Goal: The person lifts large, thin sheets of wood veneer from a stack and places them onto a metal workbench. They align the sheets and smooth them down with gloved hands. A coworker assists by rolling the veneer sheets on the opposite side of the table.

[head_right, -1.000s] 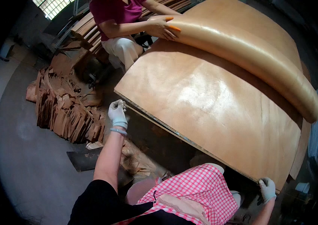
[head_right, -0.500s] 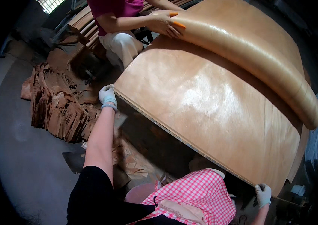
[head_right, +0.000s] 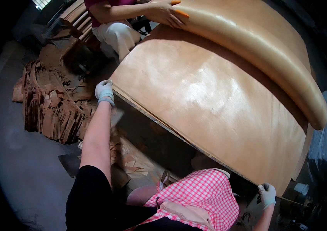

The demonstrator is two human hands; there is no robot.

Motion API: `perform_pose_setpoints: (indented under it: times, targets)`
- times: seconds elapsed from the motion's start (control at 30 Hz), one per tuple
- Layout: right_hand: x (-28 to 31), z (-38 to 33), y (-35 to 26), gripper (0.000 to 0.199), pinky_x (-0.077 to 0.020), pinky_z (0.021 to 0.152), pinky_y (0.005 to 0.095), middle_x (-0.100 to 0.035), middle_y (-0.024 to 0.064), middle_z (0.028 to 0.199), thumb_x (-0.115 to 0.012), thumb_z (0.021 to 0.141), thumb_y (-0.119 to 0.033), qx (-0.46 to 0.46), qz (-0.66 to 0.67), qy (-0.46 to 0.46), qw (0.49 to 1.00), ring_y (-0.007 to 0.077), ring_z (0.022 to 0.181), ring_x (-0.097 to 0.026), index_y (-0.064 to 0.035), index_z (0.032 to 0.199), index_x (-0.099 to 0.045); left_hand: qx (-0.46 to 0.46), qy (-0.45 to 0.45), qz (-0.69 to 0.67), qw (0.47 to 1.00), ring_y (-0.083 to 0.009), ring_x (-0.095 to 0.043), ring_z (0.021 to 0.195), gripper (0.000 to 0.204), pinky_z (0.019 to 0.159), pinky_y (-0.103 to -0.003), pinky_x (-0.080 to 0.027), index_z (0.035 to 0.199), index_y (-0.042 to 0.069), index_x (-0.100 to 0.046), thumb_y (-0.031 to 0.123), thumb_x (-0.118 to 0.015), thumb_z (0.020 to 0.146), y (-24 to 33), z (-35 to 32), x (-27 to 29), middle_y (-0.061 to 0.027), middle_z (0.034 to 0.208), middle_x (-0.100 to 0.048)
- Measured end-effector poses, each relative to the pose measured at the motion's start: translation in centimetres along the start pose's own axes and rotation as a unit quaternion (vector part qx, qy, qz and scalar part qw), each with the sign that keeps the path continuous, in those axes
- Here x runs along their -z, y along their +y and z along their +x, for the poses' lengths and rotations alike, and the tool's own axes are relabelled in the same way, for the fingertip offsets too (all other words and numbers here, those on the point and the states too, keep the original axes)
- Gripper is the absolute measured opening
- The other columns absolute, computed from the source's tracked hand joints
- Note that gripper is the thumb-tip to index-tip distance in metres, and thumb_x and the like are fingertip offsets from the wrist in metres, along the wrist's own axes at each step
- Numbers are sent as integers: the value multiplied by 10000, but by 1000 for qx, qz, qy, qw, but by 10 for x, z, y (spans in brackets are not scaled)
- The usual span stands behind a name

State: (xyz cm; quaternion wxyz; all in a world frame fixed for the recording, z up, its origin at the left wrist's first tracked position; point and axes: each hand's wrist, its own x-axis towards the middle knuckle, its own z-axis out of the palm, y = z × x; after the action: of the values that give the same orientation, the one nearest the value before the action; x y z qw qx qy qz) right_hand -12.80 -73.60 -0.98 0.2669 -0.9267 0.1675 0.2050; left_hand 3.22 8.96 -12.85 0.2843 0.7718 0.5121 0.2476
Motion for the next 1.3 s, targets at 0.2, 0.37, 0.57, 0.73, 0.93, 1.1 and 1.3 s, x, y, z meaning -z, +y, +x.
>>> perform_pose_setpoints:
  times: [0.2,0.37,0.57,0.73,0.93,1.1,1.3]
  targets:
    - [0,6,3,227,-461,619,338,-609,106,656,-632,846,-171,-13,-70,-22,997,160,622,-553,55,837,-639,-31,-23,16,999,-269,-644,881,200,895,-358,-447,911,183,-759,314,-697,772,-2,7,-3,-89,892,-723]
    - [-3,7,-10,326,-499,739,368,-694,173,854,-661,821,-259,-14,-71,27,997,251,797,-666,39,953,-670,-17,-9,53,998,-344,-615,1057,518,934,-431,-486,1149,58,-632,346,-759,738,7,-2,0,-208,1164,-629]
    - [-11,25,3,332,-477,652,348,-642,148,719,-722,778,-304,-55,-121,57,989,206,666,-597,16,826,-646,50,23,106,993,-360,-473,1248,967,1052,-425,-403,1348,49,-445,489,-855,591,-22,40,-16,-230,1330,-502]
    - [-14,31,-7,421,-497,737,392,-677,200,832,-732,744,-399,-93,-146,41,984,315,814,-659,4,848,-669,49,7,111,993,-341,-468,1257,1021,1062,-410,-386,1377,30,-423,551,-827,598,-27,45,-16,-194,1389,-470]
    - [-25,43,-5,400,-496,762,392,-681,195,862,-732,746,-379,-129,-113,-8,985,315,845,-658,-6,879,-670,33,17,251,967,-351,-492,1231,922,1032,-458,-402,1361,69,-454,602,-746,668,7,25,-2,-206,1358,-486]
    - [-24,38,-1,448,-496,838,409,-673,195,998,-710,759,-406,-111,-131,-21,985,339,959,-638,-29,995,-667,-304,52,49,950,-349,-470,1219,647,1027,-423,-378,1329,-31,-443,363,-639,855,75,-99,-5,-227,1320,-484]
    - [-21,37,-13,478,-509,862,435,-655,192,1092,-681,772,-421,-97,-106,-38,989,344,1026,-630,-34,1051,-680,-613,-358,19,704,-416,-261,1375,710,1155,-492,-174,1419,-32,-322,258,-605,835,157,-502,-6,-268,1469,-307]
